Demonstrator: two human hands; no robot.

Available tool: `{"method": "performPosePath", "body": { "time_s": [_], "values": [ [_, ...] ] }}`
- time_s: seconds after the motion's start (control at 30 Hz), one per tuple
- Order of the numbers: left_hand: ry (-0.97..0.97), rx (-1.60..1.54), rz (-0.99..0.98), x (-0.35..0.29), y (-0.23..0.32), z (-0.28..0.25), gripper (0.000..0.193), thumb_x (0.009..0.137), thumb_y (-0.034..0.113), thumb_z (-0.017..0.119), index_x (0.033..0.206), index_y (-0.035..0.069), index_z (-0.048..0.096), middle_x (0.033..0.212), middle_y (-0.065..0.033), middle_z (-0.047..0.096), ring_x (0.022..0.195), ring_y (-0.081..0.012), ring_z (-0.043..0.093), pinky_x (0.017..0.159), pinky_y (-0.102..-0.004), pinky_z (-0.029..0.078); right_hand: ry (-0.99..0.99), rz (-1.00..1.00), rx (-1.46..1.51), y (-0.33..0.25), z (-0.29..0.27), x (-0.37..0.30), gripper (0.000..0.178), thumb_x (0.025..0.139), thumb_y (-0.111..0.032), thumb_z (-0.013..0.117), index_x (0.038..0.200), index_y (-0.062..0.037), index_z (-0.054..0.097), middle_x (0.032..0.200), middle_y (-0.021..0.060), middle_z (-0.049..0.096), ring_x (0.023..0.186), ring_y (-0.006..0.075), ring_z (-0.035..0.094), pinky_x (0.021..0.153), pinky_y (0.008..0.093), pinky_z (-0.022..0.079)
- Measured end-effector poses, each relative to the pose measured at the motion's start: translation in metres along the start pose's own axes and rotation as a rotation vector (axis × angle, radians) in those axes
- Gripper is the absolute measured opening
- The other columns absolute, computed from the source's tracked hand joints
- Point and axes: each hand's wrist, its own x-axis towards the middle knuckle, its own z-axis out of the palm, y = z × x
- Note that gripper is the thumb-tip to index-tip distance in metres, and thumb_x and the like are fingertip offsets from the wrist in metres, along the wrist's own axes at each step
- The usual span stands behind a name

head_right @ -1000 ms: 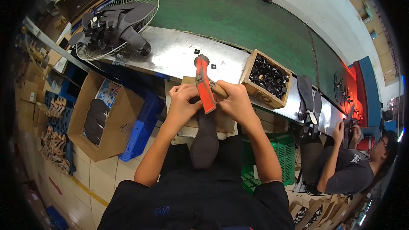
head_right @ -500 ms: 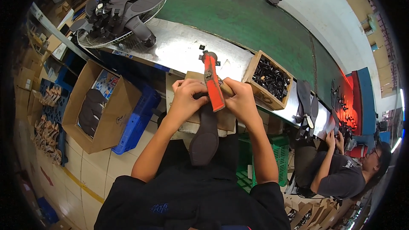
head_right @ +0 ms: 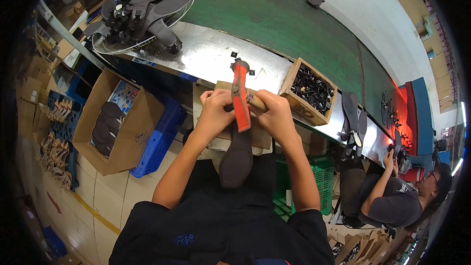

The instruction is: Manually assemble and secure heel components to shoe soles using a hammer and small clips.

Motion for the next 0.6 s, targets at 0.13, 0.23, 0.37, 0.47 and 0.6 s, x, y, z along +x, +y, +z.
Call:
{"method": "performPosePath", "body": {
  "time_s": [0.13, 0.23, 0.37, 0.47, 0.6],
  "values": [
    [0.008, 0.039, 0.076, 0.001, 0.010, -0.008, 0.020, 0.073, 0.015, 0.080, 0.091, 0.011, 0.075, 0.092, -0.0051, 0.070, 0.103, -0.0206, 0.063, 0.106, -0.0466, 0.026, -0.054, -0.080, -0.057, 0.000, 0.004, -0.002, 0.024, 0.075, -0.007, 0.079, 0.095, -0.0019, 0.066, 0.087, 0.0134, 0.063, 0.076, 0.0320, 0.064, 0.067, 0.0382, 0.050],
    [-0.027, -0.034, 0.108, 0.004, 0.012, -0.012, 0.021, 0.073, 0.015, 0.080, 0.093, 0.008, 0.075, 0.088, -0.0071, 0.070, 0.091, -0.0220, 0.066, 0.096, -0.0412, 0.040, 0.049, -0.195, 0.019, 0.004, 0.007, 0.000, 0.024, 0.075, -0.007, 0.079, 0.096, -0.0040, 0.067, 0.088, 0.0113, 0.064, 0.078, 0.0334, 0.065, 0.067, 0.0396, 0.050],
    [-0.133, -0.291, -0.043, 0.008, 0.009, -0.009, 0.026, 0.073, 0.012, 0.082, 0.097, 0.005, 0.076, 0.080, -0.0098, 0.070, 0.072, -0.0192, 0.066, 0.069, -0.0317, 0.050, 0.093, -0.235, -0.050, 0.007, 0.003, -0.010, 0.028, 0.075, -0.008, 0.079, 0.101, -0.0047, 0.068, 0.080, 0.0094, 0.062, 0.070, 0.0266, 0.062, 0.063, 0.0358, 0.049],
    [-0.164, -0.354, -0.103, 0.008, 0.009, -0.008, 0.026, 0.076, 0.013, 0.082, 0.098, 0.002, 0.076, 0.080, -0.0088, 0.072, 0.070, -0.0130, 0.064, 0.065, -0.0276, 0.051, 0.284, 0.144, 0.177, -0.021, -0.001, -0.029, 0.034, 0.084, -0.013, 0.077, 0.113, -0.0007, 0.064, 0.066, 0.0049, 0.050, 0.058, 0.0109, 0.043, 0.055, 0.0280, 0.040],
    [-0.181, -0.485, -0.159, 0.005, 0.011, -0.008, 0.025, 0.079, 0.014, 0.082, 0.097, -0.003, 0.076, 0.081, -0.0042, 0.073, 0.072, -0.0068, 0.063, 0.066, -0.0235, 0.051, 0.309, 0.392, 0.865, -0.065, -0.025, -0.079, 0.044, 0.096, -0.007, 0.062, 0.138, 0.0021, 0.053, 0.078, 0.0036, 0.061, 0.061, 0.0067, 0.049, 0.054, 0.0247, 0.042]
  ]
}}
